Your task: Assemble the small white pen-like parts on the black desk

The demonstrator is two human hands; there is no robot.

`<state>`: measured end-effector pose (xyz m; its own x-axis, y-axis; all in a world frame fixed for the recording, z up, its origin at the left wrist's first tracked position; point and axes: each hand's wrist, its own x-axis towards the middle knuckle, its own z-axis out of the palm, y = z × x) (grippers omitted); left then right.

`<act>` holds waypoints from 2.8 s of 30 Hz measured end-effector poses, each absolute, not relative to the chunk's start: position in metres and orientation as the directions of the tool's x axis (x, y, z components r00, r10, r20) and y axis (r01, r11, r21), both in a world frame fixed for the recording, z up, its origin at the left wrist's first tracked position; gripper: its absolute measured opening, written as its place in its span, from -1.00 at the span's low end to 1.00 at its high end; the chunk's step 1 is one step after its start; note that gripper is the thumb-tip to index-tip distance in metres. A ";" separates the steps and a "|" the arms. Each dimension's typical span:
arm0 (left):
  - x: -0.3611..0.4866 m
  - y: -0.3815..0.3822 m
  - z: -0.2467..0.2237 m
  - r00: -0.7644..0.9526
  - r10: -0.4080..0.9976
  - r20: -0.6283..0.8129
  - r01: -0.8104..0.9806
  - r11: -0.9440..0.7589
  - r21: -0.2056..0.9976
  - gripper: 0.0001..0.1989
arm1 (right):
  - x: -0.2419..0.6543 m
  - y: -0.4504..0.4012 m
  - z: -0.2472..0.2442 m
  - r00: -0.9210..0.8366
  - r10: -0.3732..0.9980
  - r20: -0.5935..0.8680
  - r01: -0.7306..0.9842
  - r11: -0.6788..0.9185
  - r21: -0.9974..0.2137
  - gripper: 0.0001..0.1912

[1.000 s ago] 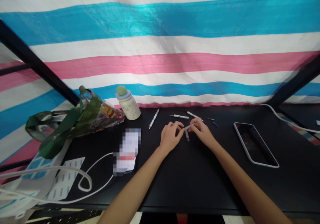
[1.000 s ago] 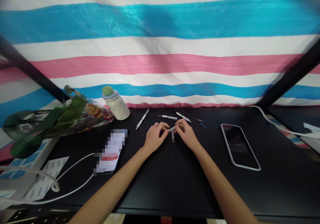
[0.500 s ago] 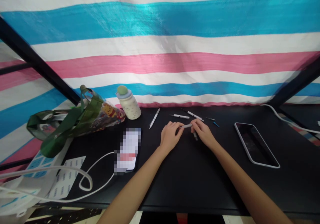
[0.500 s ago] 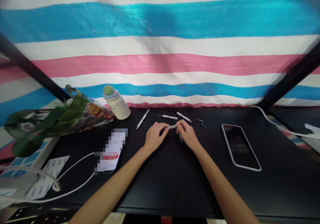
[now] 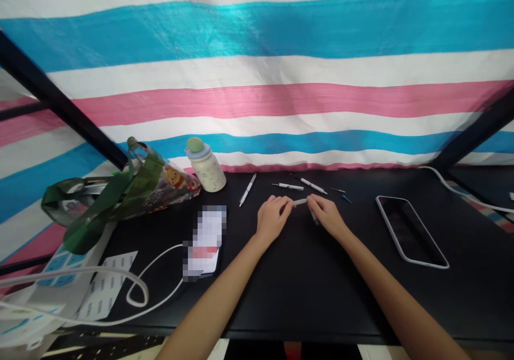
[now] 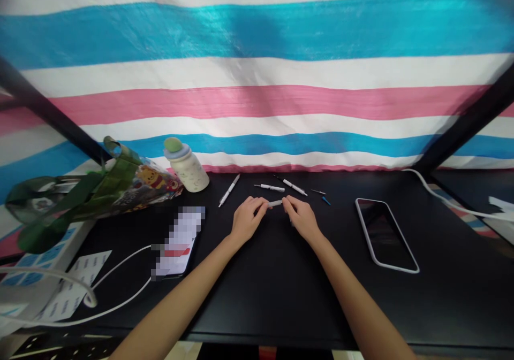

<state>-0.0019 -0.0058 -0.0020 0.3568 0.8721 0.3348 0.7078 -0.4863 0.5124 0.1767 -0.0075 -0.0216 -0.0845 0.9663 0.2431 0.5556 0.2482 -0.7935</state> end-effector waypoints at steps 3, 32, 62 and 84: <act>-0.003 -0.005 -0.003 0.345 0.885 0.312 0.701 -0.464 0.542 -0.64 | 0.176 -0.007 -0.021 -0.140 0.962 0.233 0.498 0.271 -0.823 -0.58; -0.004 -0.002 -0.005 0.304 0.912 0.276 0.676 -0.411 0.612 -0.56 | 0.177 -0.007 -0.013 -0.296 0.895 0.335 0.650 0.445 -0.616 -0.60; -0.003 -0.001 -0.004 0.290 0.906 0.309 0.677 -0.422 0.603 -0.58 | 0.182 -0.005 -0.015 -0.252 0.894 0.370 0.707 0.431 -0.560 -0.69; -0.003 -0.003 -0.004 0.307 0.899 0.313 0.685 -0.437 0.582 -0.63 | 0.182 -0.005 -0.016 -0.273 0.904 0.329 0.701 0.421 -0.575 -0.70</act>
<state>-0.0032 -0.0027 -0.0042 0.3068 0.8988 0.3132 0.6855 -0.4369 0.5824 0.1818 -0.0051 -0.0156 -0.2728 0.9041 0.3288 0.7014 0.4209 -0.5752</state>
